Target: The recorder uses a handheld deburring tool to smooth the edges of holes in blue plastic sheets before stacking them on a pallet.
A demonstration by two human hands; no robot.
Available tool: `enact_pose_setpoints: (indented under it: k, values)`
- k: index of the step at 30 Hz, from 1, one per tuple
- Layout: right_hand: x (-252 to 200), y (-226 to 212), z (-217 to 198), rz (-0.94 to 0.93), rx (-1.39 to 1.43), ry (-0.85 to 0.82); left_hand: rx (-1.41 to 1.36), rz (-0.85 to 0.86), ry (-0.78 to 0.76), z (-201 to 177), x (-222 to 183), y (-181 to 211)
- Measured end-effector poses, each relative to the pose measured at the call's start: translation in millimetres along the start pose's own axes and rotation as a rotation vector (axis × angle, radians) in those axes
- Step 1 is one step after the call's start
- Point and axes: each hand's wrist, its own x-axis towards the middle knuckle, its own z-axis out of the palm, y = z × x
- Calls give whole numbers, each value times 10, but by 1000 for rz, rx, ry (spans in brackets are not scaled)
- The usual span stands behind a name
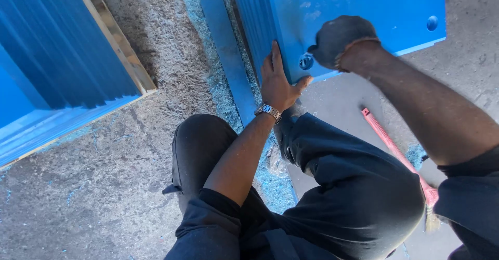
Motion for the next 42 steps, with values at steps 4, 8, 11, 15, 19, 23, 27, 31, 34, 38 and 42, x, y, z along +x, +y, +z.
enact_pose_setpoints:
  k: [4,8,11,15,19,23,27,31,34,38,42]
  values:
    - [-231,114,-57,34,-1,-180,-28,13,23,-46,-17,76]
    - [-483,427,-54,61,413,-150,110,129,151,-244,-50,307]
    - [-622,567,34,93,527,-48,245,310,205,-219,-103,342]
    - [-650,460,151,8,356,-19,223,346,163,-117,-101,345]
    - [-575,200,-74,-66,216,-5,197,350,145,-115,-87,316]
    - [-319,127,108,-114,-8,12,206,360,180,-105,-39,250]
    - [-293,45,251,-107,-2,-97,223,345,191,-84,-16,235]
    - [-378,-190,106,-168,-71,-125,228,329,203,-60,-29,245]
    - [-356,-322,55,-104,23,-292,276,284,165,-23,-48,200]
    - [-430,-72,-62,-59,420,-55,267,300,178,-146,-24,363]
    - [-798,354,-145,284,970,-41,239,392,176,-245,-50,529]
